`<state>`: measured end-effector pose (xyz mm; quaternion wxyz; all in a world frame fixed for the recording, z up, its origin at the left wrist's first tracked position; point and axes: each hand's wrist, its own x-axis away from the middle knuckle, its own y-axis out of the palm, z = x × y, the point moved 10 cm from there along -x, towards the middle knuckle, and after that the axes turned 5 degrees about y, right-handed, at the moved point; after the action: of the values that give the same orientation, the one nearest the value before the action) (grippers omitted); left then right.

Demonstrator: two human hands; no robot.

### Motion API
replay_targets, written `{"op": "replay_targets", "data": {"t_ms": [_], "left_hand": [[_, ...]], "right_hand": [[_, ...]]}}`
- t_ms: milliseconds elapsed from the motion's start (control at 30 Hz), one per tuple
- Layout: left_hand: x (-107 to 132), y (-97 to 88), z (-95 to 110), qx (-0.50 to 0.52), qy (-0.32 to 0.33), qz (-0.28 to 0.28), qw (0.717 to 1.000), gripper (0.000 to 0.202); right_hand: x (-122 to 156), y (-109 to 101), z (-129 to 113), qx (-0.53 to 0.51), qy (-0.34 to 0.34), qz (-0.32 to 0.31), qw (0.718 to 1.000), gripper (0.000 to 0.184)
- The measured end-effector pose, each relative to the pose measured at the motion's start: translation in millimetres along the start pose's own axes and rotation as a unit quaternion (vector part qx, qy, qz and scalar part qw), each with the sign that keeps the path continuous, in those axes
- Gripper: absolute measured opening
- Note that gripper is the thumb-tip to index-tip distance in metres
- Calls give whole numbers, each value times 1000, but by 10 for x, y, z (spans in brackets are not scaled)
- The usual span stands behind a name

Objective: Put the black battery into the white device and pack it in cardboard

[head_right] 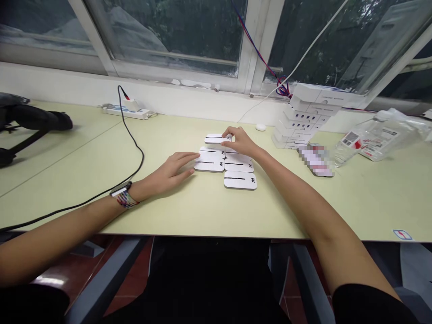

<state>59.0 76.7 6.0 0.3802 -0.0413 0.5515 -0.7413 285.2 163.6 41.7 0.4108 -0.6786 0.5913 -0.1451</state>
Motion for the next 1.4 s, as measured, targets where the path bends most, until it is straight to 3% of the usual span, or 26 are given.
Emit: {"op": "replay_targets", "data": {"t_ms": [133,333,567,833,1400], "left_hand": [[-101,100,-96,-41,-7,-37,998,63],[-157,279,-175,-49,-21,-98,994,68],[-137,183,-70,-53,11,-59,997,58],[-86,15,150,-80,99,-12,992,46],[-20,-49,366,-100,155,-17,983,38]], "right_hand": [[-346,214,147,-4,15,-49,999,20],[-476,436,301,-23,52,-115,992,15],[-388,430,238,-21,53,-135,989,18],[-187,413,64,-14,43,-158,986,17],[-53,440,-45,0,15,-187,982,13]]}}
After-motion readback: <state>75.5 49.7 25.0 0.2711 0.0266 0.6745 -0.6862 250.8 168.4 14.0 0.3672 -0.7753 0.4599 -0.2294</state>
